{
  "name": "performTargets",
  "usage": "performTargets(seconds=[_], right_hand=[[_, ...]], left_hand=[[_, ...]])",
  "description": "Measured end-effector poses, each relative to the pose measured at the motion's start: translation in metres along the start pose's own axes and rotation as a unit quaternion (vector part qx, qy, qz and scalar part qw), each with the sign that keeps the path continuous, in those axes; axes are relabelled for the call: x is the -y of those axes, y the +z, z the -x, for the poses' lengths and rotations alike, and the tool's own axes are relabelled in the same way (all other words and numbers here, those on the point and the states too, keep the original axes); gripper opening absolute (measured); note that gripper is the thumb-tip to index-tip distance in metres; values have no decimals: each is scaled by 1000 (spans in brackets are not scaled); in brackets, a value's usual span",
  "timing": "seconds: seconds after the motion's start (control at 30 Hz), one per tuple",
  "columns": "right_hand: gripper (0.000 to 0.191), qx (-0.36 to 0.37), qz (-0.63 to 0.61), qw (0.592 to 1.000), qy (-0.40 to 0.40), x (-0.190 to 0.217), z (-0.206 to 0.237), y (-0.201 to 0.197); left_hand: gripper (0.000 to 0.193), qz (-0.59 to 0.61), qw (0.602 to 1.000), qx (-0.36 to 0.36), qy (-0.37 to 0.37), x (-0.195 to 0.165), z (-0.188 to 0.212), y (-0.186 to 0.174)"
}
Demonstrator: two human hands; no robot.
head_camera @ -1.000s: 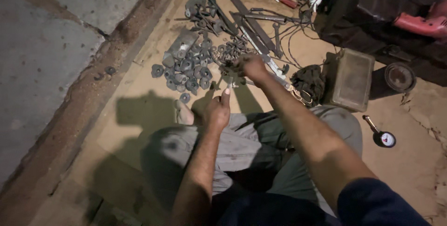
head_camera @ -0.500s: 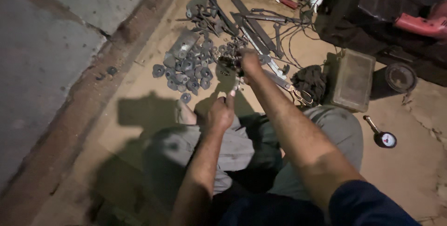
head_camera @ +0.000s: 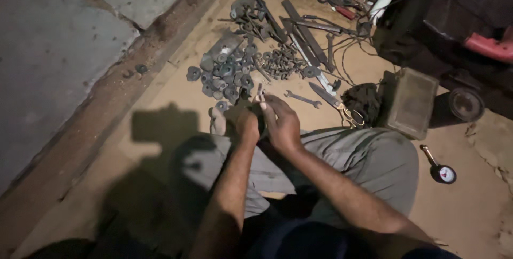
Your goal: The person sits on the floor and handles various metal bolts, washers, and plates, using pliers and a wrench to work on a mechanical assembly.
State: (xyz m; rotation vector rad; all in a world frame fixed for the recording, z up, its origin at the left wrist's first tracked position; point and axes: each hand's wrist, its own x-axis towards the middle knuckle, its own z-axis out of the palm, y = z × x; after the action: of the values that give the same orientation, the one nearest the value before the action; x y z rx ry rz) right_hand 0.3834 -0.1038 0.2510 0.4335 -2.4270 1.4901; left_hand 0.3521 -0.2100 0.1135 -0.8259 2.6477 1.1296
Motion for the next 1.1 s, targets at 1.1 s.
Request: performTargets(seconds=[1.1], right_hand=[[21, 373, -172, 878, 246, -161, -7, 4]], left_hand=[[83, 205, 970, 130, -1, -8, 10, -19]])
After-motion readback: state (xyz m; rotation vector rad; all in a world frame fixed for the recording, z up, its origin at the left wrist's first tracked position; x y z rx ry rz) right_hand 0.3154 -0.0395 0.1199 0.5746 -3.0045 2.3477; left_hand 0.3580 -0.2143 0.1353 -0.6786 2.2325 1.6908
